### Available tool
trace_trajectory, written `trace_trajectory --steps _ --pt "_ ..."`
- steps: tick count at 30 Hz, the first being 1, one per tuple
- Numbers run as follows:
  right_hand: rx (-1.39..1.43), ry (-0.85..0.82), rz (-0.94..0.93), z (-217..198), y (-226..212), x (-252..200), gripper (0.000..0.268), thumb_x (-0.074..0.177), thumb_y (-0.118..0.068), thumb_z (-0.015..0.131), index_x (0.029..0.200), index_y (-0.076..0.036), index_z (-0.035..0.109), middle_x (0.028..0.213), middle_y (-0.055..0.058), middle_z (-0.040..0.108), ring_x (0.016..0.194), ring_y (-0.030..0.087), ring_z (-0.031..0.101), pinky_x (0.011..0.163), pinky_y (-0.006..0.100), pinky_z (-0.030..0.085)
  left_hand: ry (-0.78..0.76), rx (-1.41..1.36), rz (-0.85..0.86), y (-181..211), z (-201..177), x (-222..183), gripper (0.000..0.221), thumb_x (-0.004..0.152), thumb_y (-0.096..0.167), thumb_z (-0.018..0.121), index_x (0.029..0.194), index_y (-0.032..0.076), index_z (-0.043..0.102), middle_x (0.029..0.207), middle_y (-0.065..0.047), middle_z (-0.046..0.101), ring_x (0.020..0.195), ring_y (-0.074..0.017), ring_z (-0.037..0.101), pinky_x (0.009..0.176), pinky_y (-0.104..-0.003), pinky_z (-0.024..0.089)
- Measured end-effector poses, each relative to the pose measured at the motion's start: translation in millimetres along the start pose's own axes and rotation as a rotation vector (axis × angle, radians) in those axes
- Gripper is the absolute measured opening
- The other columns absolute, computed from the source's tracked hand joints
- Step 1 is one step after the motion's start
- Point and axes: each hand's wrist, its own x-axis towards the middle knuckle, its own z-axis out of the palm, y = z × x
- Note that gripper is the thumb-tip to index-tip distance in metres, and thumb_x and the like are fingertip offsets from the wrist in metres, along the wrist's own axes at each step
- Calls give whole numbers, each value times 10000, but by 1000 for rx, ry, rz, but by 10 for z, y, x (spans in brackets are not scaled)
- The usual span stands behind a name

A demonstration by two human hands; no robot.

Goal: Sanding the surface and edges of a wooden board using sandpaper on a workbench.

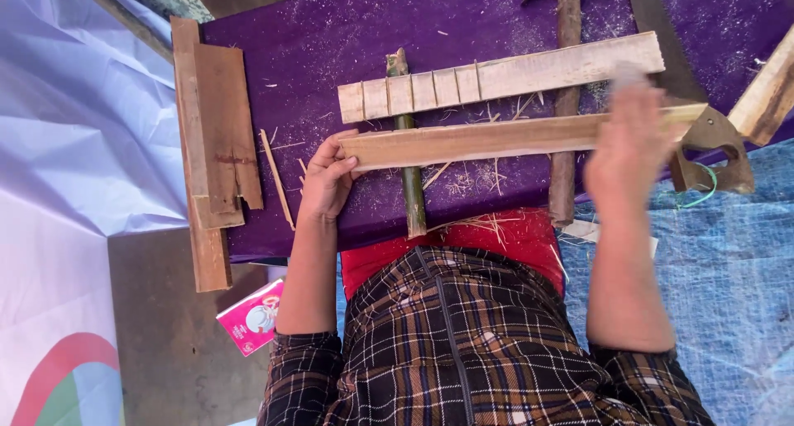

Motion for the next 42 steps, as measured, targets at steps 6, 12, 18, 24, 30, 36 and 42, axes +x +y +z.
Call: trace_trajectory --steps 6,12,18,24,30,36,42 --pt "77 150 -749 1163 -600 -451 508 1040 -31 477 1539 -125 494 1670 89 358 1562 272 173 1212 639 -4 41 36 82 -198 -173 111 512 856 -62 633 1364 -16 592 1187 -194 720 982 -273 756 814 -379 681" --pt "-137 333 -736 648 -319 -148 465 1089 23 585 1551 -25 615 1607 192 562 1549 338 376 1228 565 1 16 21 72 -279 -273 165 551 858 -81 646 1400 -20 563 1218 -210 700 985 -298 754 782 -394 686" --pt "-74 212 -514 865 817 20 451 1158 42 571 1591 158 614 1599 419 560 1531 524 314 1026 786 20 12 21 75 -201 -128 86 570 853 -86 677 1407 -5 572 1170 -218 709 939 -293 766 743 -377 696" --pt "121 237 -888 932 -1298 -473 530 979 13 553 1509 17 554 1560 276 491 1506 417 350 1192 633 78 -25 4 59 -261 -208 113 601 840 -102 703 1417 -19 557 1171 -245 689 927 -311 762 728 -396 699" --pt "128 70 -975 1522 -1277 -787 483 1028 -73 424 1505 -48 504 1617 169 422 1545 301 306 1207 655 52 -53 21 25 -112 -41 38 576 906 -64 661 1461 -19 517 1231 -257 675 977 -318 749 767 -417 688" --pt "-182 285 -708 839 -66 -391 433 1005 -48 586 1433 -63 652 1514 177 593 1459 342 476 1138 650 254 -36 25 47 -206 -188 73 612 890 -65 662 1474 -45 483 1267 -281 652 1006 -327 740 787 -413 687" --pt "-63 -211 28 -66 -356 -194 666 969 162 417 1589 -67 340 1665 142 297 1509 321 294 1195 643 30 -60 64 -9 65 64 -76 700 852 79 783 1496 38 512 1326 -90 638 1124 -164 612 874 -297 628"
